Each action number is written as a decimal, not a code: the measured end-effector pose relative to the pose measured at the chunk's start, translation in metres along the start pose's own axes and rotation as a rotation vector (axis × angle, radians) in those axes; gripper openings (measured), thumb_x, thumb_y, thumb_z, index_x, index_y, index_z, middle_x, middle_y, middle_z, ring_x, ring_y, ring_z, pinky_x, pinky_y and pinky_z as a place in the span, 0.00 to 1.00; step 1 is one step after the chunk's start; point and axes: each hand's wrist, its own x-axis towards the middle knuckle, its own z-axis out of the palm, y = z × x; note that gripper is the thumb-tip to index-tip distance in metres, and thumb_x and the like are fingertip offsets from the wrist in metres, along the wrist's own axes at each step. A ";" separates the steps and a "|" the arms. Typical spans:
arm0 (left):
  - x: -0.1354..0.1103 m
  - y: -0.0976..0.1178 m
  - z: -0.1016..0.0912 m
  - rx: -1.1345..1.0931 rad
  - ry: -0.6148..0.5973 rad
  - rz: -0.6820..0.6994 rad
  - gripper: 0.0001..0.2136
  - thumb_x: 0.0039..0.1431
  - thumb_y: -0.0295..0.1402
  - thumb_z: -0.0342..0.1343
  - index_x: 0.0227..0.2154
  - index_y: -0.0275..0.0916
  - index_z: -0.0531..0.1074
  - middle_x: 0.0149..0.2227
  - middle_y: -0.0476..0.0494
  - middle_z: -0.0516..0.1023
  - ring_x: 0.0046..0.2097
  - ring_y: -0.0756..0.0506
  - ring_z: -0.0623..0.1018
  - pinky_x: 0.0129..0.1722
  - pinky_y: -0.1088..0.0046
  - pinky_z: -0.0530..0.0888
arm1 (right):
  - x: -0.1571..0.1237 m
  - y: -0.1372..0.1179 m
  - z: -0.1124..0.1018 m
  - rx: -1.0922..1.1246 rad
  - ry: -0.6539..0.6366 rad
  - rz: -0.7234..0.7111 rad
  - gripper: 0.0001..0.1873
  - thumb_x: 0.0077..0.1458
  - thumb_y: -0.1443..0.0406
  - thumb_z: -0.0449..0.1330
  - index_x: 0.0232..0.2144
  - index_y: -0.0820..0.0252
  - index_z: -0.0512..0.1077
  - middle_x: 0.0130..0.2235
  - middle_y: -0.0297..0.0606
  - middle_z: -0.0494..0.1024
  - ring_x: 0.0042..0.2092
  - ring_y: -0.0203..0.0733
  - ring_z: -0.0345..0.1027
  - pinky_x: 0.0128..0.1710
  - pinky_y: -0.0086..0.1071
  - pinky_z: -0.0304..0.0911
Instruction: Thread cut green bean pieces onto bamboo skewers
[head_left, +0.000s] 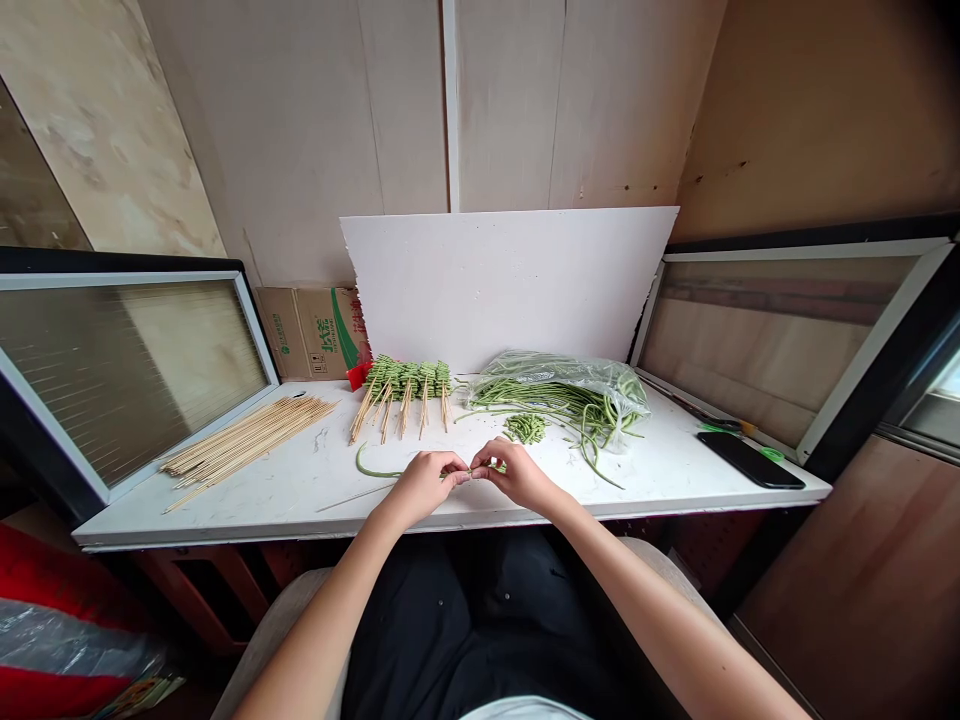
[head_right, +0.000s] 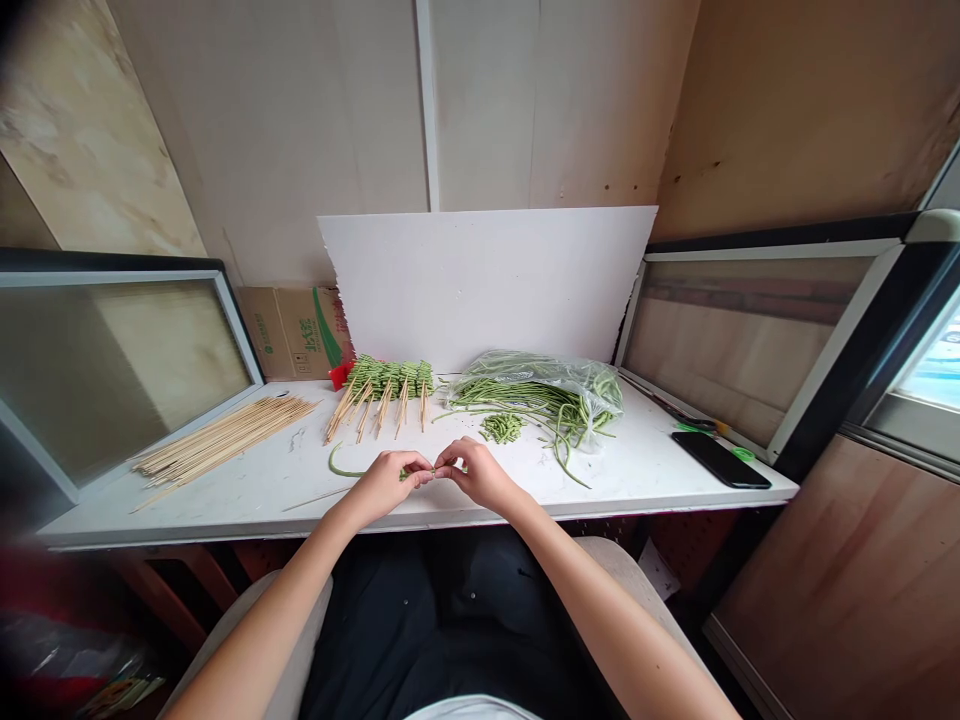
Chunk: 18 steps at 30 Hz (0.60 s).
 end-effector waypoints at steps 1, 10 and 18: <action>0.000 0.000 0.000 0.001 -0.006 0.001 0.09 0.64 0.37 0.58 0.36 0.41 0.82 0.35 0.45 0.84 0.37 0.44 0.79 0.42 0.69 0.72 | 0.000 0.001 0.001 0.003 -0.003 0.000 0.02 0.63 0.65 0.66 0.37 0.55 0.80 0.36 0.38 0.82 0.41 0.44 0.71 0.42 0.35 0.64; 0.000 -0.003 0.003 -0.042 -0.050 0.029 0.08 0.59 0.29 0.55 0.29 0.40 0.79 0.30 0.47 0.82 0.36 0.45 0.78 0.40 0.71 0.71 | -0.001 0.006 0.010 0.158 -0.047 0.024 0.09 0.58 0.74 0.62 0.36 0.57 0.81 0.35 0.37 0.82 0.39 0.41 0.73 0.40 0.32 0.65; 0.000 -0.007 0.005 -0.143 -0.068 0.007 0.08 0.57 0.27 0.55 0.28 0.40 0.80 0.31 0.46 0.82 0.37 0.46 0.79 0.41 0.71 0.72 | -0.001 0.007 0.009 0.258 -0.105 0.055 0.10 0.57 0.73 0.60 0.34 0.57 0.81 0.35 0.36 0.82 0.38 0.40 0.74 0.41 0.32 0.65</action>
